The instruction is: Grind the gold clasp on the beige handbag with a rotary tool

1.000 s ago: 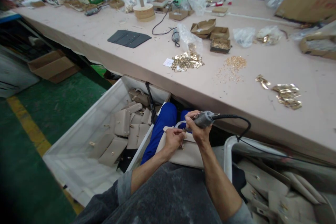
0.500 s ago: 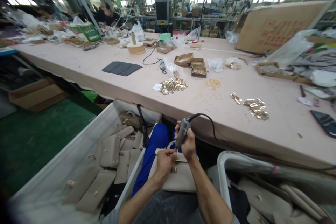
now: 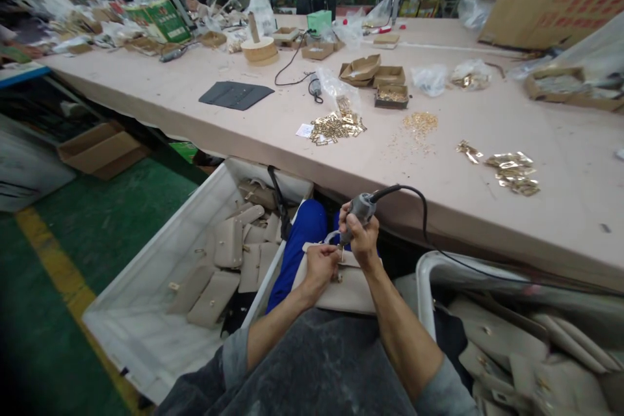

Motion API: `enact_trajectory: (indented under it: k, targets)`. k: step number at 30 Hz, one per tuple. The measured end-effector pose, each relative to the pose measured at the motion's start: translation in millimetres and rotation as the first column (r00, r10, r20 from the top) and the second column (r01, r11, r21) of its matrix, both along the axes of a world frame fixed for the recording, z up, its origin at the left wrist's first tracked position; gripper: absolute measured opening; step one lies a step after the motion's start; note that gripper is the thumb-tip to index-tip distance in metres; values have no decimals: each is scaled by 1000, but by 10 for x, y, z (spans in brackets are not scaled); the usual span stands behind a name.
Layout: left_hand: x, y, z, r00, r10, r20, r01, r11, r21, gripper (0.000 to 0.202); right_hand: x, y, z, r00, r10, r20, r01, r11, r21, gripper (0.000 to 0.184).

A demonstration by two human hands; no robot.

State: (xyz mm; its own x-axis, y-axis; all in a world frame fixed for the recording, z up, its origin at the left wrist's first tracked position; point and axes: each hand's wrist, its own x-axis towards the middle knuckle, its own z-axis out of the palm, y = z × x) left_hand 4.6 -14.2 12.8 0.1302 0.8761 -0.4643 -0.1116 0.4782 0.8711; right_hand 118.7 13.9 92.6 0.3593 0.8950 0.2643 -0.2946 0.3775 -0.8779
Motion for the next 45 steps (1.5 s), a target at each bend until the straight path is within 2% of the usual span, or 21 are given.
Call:
enact_trajectory:
  k: [6,12,18,29,32,35,39,42,45]
  targets:
    - [6,-1,13,1000,5,-8,-4,997,76,18,-14,-39,18,998,64,-12,-64,998,0,39]
    - [-6,-14,57,1000,-12,-4,12,996,89,22,-21,-42,-14,992,-33,124,42,997,-71,36]
    - [-14,-8,67,1000,-9,-11,10,995,97,21,-37,-61,12,988,-6,153,27,991,-134,31]
    - [-24,-20,18,999,-34,-25,37,992,124,17,-81,-78,4,983,-18,183,39,993,-112,29]
    - [-34,-28,62,998,-50,-36,55,988,144,21,-53,-104,103,974,19,228,0,996,-84,24]
    - [-29,-29,128,995,-80,-61,89,983,163,26,59,-135,336,973,52,224,-44,998,-39,18]
    - [6,-25,214,987,-101,-124,123,975,185,28,281,-173,640,993,-47,112,41,997,59,17]
    - [49,-38,268,964,-77,-253,149,948,282,19,425,-212,680,993,-115,26,113,992,63,13]
    - [109,-61,302,871,-7,-492,260,855,449,17,520,-266,584,986,-156,-63,159,986,43,9]
